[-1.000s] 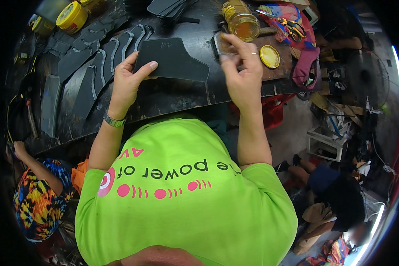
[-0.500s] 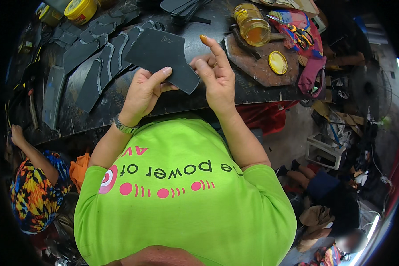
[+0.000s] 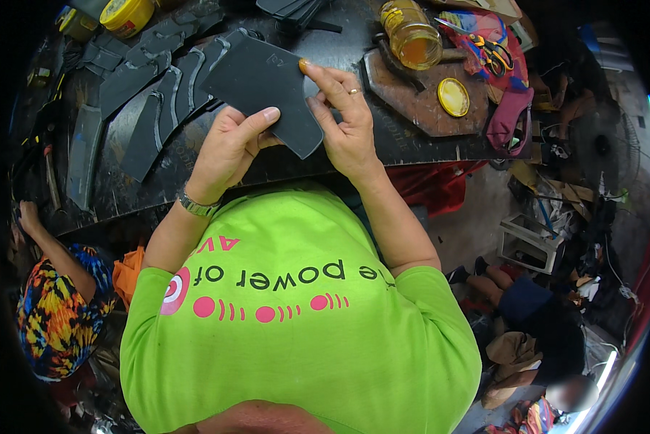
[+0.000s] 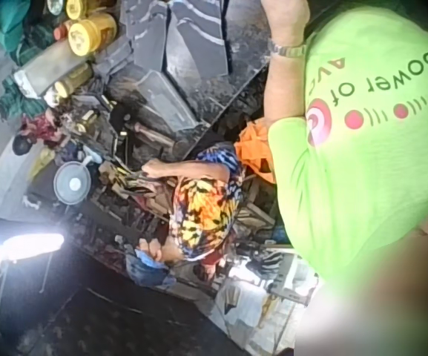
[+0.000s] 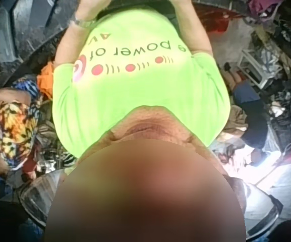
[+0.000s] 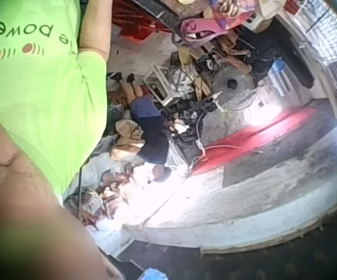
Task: The person picks up black and teal cut pieces from a table, aligns them, and stacks them. They then open a cardboard box labeled GOVITECH, place a black object inside, and close the box.
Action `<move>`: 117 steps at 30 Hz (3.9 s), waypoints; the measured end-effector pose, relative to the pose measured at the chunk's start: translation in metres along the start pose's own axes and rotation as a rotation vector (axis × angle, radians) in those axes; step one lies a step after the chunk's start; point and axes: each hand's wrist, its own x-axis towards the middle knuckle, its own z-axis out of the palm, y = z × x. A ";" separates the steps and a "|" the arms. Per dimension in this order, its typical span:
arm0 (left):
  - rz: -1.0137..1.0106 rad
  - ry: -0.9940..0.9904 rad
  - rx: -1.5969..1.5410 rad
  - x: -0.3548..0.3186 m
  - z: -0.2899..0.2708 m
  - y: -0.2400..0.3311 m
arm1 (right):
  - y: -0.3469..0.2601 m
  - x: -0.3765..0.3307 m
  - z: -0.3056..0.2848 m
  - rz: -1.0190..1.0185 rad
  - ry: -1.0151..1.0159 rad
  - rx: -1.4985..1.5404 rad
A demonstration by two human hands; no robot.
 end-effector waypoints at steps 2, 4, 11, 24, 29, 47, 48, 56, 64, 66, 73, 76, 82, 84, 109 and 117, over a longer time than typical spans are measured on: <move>-0.002 -0.002 -0.029 0.001 -0.001 0.003 | -0.001 0.000 -0.002 -0.056 -0.012 -0.072; 0.006 0.006 -0.014 0.001 -0.003 0.005 | -0.001 -0.001 -0.003 -0.101 -0.029 -0.080; 0.003 0.000 -0.083 0.002 -0.007 0.012 | -0.001 -0.003 -0.006 -0.111 -0.045 -0.008; 0.128 0.082 -0.174 0.007 -0.018 0.018 | -0.007 -0.012 -0.014 -0.318 0.082 -0.055; 0.159 0.173 -0.133 0.006 -0.009 0.014 | -0.006 -0.006 -0.011 -0.375 0.063 -0.504; 0.123 0.082 -0.178 0.009 -0.018 0.001 | -0.004 -0.015 -0.007 -0.728 0.180 -0.835; 0.107 0.092 -0.183 0.010 -0.018 0.001 | -0.004 -0.015 -0.006 -0.741 0.184 -0.835; 0.181 0.187 -0.194 0.002 -0.017 0.009 | -0.004 -0.014 0.000 -0.693 0.105 -0.648; 0.411 0.524 0.099 -0.041 -0.124 0.088 | 0.032 0.008 -0.021 -0.292 0.215 -0.362; 0.429 0.696 0.132 -0.053 -0.156 0.111 | 0.040 0.005 -0.019 -0.148 0.168 -0.277; 0.279 0.740 0.138 -0.059 -0.210 0.114 | 0.046 0.000 -0.016 0.008 0.112 -0.225; 0.253 0.743 0.150 -0.054 -0.216 0.109 | 0.045 0.000 -0.018 0.046 0.106 -0.211; 0.229 0.796 0.229 -0.050 -0.215 0.104 | 0.045 0.000 -0.019 0.080 0.109 -0.192; 0.195 0.785 0.246 -0.053 -0.215 0.105 | 0.045 0.001 -0.018 0.099 0.120 -0.181; 0.454 -0.112 1.134 0.013 -0.008 0.043 | 0.049 0.003 -0.014 0.073 0.147 -0.215; 0.601 -0.205 1.153 0.063 -0.010 0.001 | 0.032 0.012 -0.012 0.051 0.132 -0.265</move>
